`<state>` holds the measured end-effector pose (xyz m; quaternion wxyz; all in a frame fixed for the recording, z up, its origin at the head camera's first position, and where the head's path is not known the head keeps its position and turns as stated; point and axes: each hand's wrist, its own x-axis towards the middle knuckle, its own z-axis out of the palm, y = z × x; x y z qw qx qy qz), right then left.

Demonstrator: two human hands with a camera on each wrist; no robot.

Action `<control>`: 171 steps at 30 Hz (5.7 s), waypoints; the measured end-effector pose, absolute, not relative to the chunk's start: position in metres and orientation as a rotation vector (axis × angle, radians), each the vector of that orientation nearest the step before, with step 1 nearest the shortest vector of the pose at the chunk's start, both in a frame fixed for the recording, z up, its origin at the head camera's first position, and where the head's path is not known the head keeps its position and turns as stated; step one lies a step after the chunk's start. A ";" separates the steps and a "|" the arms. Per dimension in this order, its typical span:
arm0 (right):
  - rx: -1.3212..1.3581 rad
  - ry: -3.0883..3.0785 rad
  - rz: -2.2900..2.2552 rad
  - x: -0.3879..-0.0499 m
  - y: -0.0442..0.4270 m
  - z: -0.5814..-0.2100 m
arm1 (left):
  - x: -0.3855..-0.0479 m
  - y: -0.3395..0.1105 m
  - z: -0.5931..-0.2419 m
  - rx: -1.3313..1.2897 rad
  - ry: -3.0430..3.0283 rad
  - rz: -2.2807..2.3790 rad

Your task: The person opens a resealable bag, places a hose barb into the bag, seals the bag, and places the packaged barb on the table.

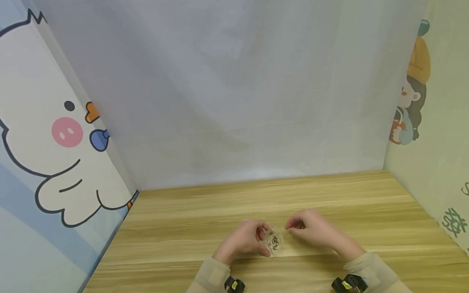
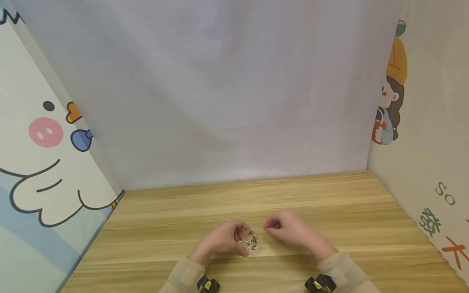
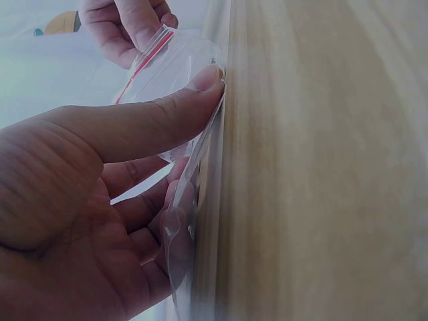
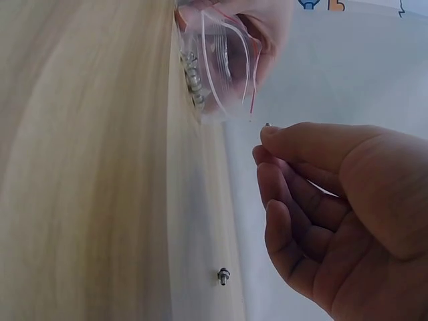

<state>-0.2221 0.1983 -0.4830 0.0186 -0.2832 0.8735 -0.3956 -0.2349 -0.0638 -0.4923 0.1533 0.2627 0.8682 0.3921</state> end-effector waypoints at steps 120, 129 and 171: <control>-0.738 2.819 -1.208 -0.238 0.231 -0.492 | -0.237 -0.064 -0.497 0.753 2.498 1.116; -0.698 2.809 -1.182 -0.240 0.245 -0.494 | -0.237 -0.064 -0.497 0.749 2.492 1.123; -0.668 2.810 -1.055 -0.241 0.254 -0.504 | -0.234 -0.064 -0.493 0.731 2.461 1.177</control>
